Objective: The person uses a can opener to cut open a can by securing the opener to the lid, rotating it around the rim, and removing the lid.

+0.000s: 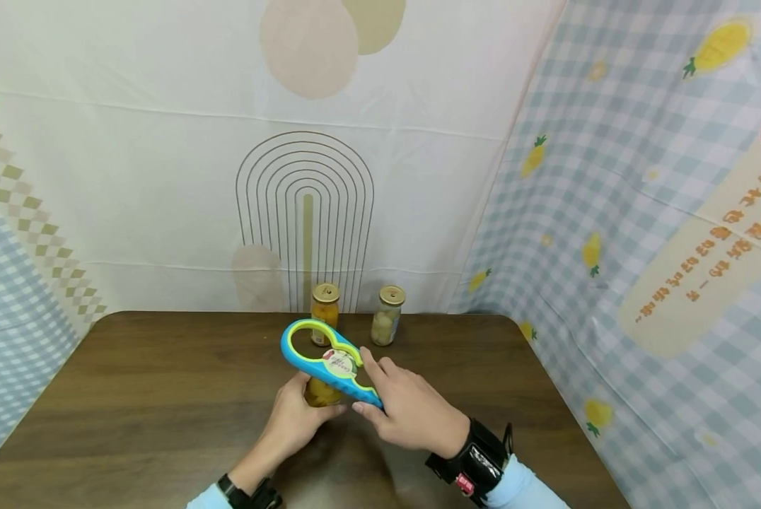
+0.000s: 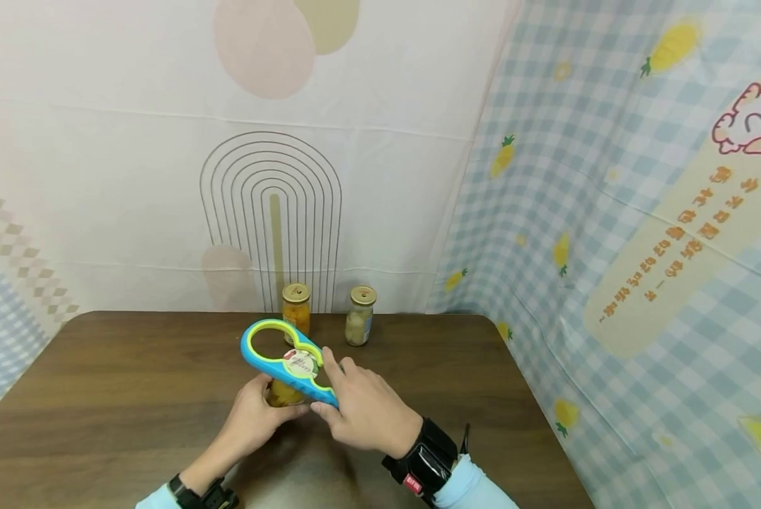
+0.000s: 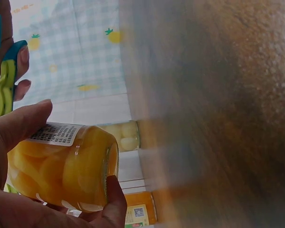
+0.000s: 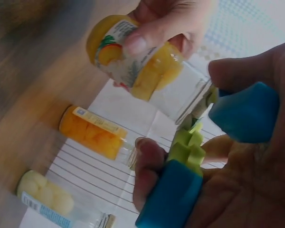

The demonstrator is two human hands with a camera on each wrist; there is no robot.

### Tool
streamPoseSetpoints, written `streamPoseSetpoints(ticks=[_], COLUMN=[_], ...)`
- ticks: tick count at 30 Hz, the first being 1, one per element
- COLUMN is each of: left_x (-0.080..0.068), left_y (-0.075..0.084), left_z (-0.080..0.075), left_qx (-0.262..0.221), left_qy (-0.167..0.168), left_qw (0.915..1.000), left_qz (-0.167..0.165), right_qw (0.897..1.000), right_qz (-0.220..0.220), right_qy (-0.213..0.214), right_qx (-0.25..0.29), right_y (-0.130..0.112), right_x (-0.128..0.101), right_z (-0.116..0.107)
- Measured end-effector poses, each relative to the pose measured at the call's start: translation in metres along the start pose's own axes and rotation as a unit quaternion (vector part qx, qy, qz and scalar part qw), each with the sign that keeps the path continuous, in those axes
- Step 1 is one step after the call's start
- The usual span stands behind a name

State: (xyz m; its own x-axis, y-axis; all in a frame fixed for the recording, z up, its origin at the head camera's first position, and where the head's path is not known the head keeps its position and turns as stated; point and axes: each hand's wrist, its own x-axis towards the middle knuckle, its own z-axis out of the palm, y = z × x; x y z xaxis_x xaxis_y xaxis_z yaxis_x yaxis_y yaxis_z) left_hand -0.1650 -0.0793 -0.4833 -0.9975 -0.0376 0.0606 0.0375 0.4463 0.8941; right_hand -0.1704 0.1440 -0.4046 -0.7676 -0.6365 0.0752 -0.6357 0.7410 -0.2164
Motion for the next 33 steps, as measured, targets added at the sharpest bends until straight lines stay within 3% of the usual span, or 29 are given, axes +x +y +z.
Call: streamPoseSetpoints(ticks=[15, 33], left_x=[-0.002, 0.002], left_y=[-0.007, -0.010], left_z=[0.004, 0.002], left_qx=[-0.020, -0.032], left_qy=[-0.006, -0.019], left_qw=[0.9997, 0.9993], left_qz=[-0.012, 0.000], right_qw=[0.999, 0.998], right_qz=[0.044, 0.056], right_qy=[-0.002, -0.006], right_qx=[0.008, 0.001], right_y=[-0.005, -0.003], right_x=[0.012, 0.014], right_z=[0.002, 0.003])
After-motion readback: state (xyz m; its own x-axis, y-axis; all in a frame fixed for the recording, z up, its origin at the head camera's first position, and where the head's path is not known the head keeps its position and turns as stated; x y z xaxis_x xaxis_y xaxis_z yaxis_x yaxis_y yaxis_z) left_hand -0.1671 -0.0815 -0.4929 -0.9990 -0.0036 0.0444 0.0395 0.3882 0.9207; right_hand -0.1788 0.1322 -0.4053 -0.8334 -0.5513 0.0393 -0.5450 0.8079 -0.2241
